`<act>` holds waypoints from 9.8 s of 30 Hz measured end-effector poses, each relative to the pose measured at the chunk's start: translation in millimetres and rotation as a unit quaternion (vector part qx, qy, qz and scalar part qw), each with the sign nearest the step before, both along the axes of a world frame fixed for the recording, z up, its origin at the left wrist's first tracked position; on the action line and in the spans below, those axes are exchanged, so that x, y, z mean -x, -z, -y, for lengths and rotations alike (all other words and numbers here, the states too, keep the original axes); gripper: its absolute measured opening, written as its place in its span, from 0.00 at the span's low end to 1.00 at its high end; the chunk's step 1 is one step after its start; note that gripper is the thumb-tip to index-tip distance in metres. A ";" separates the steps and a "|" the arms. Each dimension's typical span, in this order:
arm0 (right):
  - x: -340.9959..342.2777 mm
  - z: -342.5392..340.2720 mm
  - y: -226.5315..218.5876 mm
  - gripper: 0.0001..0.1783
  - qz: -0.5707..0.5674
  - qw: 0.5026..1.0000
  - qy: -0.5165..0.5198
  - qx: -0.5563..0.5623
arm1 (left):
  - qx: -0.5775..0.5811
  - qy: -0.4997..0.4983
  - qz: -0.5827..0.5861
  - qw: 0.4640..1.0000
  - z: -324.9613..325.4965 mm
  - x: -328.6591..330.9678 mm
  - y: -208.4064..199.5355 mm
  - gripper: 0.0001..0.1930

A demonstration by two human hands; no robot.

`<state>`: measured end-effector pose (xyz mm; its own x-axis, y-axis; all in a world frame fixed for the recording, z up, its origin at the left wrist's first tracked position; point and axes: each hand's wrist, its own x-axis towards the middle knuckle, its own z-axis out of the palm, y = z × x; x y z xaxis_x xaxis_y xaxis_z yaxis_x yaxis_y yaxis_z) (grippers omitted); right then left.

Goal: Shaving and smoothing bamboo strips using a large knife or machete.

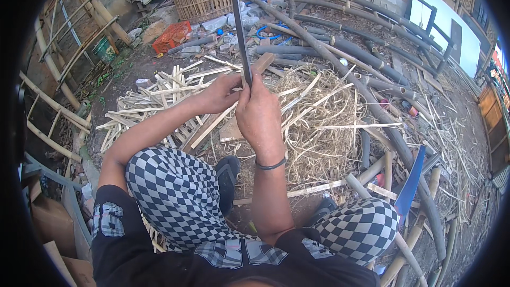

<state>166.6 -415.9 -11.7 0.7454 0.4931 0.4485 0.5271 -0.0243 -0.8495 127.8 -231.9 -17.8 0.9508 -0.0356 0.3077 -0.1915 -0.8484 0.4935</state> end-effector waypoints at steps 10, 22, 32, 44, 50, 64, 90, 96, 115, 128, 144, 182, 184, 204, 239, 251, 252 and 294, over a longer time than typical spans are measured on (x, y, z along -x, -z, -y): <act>3.3 -6.1 2.9 0.17 0.003 1.000 0.019 0.005 | 0.019 -0.016 0.033 0.999 -3.3 -2.0 16.7 0.15; -5.7 -16.0 18.2 0.20 0.072 0.997 0.028 0.021 | 0.050 -0.007 0.077 0.996 -10.0 -3.7 22.3 0.11; -1.7 -21.5 14.8 0.21 0.105 0.993 0.041 0.027 | 0.028 -0.010 0.049 0.998 -15.4 0.6 18.1 0.13; 4.5 -17.3 25.2 0.16 0.034 0.994 0.047 0.094 | -0.038 -0.043 -0.065 0.996 -24.1 10.9 47.2 0.30; -12.2 -30.9 68.5 0.22 0.039 0.987 0.009 0.156 | 0.138 0.029 -0.105 0.984 -40.4 -6.0 50.9 0.23; -5.4 -8.7 27.9 0.17 -0.059 0.994 -0.026 -0.083 | 0.169 0.047 -0.073 0.982 -35.7 -1.0 2.7 0.17; 7.5 -11.9 18.7 0.20 0.033 0.999 0.004 -0.041 | 0.208 0.079 -0.084 0.971 -26.6 7.0 -4.1 0.26; 3.5 -13.2 17.7 0.21 0.042 0.999 0.021 -0.012 | 0.212 0.089 -0.084 0.970 -32.1 -1.0 0.7 0.26; 20.0 -14.6 8.6 0.21 0.109 0.991 0.016 0.074 | -0.037 0.013 -0.040 0.998 -26.1 6.8 12.3 0.15; 24.0 -22.9 -2.4 0.16 0.098 0.992 0.018 0.077 | -0.004 0.018 0.024 1.000 -15.8 13.9 7.2 0.12; 20.2 -27.4 -9.7 0.14 0.111 0.990 0.012 0.088 | 0.011 0.029 0.067 0.997 -20.3 15.9 -3.4 0.13; 27.3 -25.9 -9.2 0.24 0.185 0.979 -0.033 0.080 | 0.103 0.037 -0.031 0.994 -44.8 3.3 34.3 0.22; 29.4 -24.0 -13.6 0.25 0.146 0.983 -0.015 0.106 | 0.119 0.006 -0.039 0.992 -36.8 6.7 25.1 0.22; 7.6 -58.1 37.9 0.24 0.118 0.987 -0.012 0.112 | -0.060 0.013 -0.018 0.998 -80.4 14.6 107.7 0.33; 0.4 -57.6 58.2 0.15 0.087 0.984 0.004 0.159 | 0.052 -0.084 -0.125 0.987 -78.5 -0.6 86.7 0.26; 4.8 -62.3 69.8 0.18 0.073 0.981 -0.004 0.178 | -0.191 -0.139 -0.223 0.946 -101.4 23.7 32.8 0.23; 3.6 -62.5 68.0 0.18 0.035 0.979 -0.002 0.199 | -0.096 -0.158 -0.236 0.954 -101.7 23.0 5.8 0.26; -10.0 -87.0 98.0 0.14 -0.068 0.988 -0.098 0.100 | 0.102 -0.151 0.141 0.973 -69.3 37.7 -25.2 0.13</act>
